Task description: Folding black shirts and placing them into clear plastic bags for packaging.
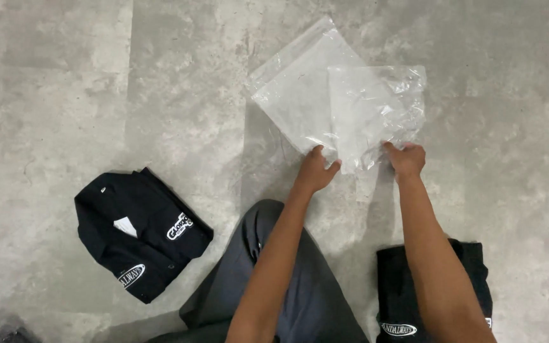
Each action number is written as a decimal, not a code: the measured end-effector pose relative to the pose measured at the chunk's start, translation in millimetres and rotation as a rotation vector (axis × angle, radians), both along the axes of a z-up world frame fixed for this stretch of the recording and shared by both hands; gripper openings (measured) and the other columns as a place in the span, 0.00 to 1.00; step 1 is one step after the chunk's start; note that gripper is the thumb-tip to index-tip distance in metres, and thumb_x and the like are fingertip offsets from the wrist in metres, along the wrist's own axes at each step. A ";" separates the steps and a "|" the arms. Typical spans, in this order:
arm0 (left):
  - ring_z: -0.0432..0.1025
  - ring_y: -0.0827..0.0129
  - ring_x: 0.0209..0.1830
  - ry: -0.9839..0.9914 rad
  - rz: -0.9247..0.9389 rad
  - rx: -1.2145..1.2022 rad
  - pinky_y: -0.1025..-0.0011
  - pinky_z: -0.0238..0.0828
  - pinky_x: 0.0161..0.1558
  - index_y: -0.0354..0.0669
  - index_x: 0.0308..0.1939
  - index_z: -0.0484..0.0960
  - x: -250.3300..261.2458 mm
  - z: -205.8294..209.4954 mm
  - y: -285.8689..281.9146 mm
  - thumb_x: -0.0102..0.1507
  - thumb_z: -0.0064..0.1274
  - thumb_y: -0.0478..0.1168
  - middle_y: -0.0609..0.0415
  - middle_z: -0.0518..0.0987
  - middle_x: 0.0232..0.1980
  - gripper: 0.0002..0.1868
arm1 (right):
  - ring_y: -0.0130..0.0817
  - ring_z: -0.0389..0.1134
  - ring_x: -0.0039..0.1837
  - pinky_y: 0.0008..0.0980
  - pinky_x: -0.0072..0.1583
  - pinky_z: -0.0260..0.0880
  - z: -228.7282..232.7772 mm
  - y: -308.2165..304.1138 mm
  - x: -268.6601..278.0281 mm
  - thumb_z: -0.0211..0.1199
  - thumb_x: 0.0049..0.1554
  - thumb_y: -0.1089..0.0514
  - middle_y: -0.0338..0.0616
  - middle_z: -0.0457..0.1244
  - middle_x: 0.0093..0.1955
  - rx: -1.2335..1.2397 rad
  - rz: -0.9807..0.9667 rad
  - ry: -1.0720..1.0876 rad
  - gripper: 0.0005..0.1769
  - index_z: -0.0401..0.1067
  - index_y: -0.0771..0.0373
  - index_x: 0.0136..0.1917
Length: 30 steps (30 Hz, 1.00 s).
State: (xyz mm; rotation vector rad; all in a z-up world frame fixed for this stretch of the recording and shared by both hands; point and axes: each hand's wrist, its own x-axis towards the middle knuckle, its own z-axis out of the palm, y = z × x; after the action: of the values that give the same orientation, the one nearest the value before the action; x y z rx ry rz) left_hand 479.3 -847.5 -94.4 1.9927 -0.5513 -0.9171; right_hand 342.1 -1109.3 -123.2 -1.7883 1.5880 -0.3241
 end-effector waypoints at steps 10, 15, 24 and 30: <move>0.82 0.70 0.44 0.385 0.376 -0.295 0.69 0.82 0.46 0.52 0.62 0.81 14.6 39.8 37.8 0.70 0.57 0.58 0.52 0.84 0.46 0.23 | 0.29 0.60 0.32 0.28 0.31 0.62 127.4 157.4 26.1 0.72 0.62 0.46 0.42 0.55 0.36 0.463 -0.009 -0.353 0.22 0.69 0.66 0.48; 0.81 0.58 0.33 0.417 0.666 -0.492 0.65 0.88 0.37 0.32 0.68 0.72 50.4 99.2 137.8 0.70 0.48 0.37 0.41 0.74 0.43 0.23 | 0.38 0.69 0.47 0.34 0.48 0.73 143.3 213.0 60.3 0.66 0.67 0.44 0.53 0.64 0.50 0.446 0.264 -0.400 0.21 0.68 0.61 0.61; 0.81 0.61 0.32 0.278 0.945 -0.490 0.67 0.89 0.37 0.34 0.69 0.73 46.1 138.6 369.3 0.71 0.48 0.35 0.40 0.76 0.47 0.21 | 0.37 0.74 0.44 0.37 0.50 0.83 166.2 348.6 167.1 0.63 0.61 0.67 0.51 0.67 0.52 0.913 0.559 -0.602 0.25 0.57 0.63 0.67; 0.82 0.58 0.33 0.103 1.250 -0.464 0.68 0.89 0.35 0.36 0.71 0.70 -5.7 131.7 475.2 0.72 0.47 0.35 0.38 0.76 0.46 0.23 | 0.47 0.76 0.46 0.48 0.48 0.83 135.4 447.1 182.9 0.71 0.59 0.65 0.59 0.68 0.53 1.021 0.735 -0.461 0.23 0.66 0.65 0.64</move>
State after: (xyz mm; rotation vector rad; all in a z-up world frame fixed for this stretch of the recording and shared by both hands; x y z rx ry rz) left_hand 473.7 -372.3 37.3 1.4189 0.5078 -0.0700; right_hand 525.0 -662.2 12.2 -1.2036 0.4956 0.3585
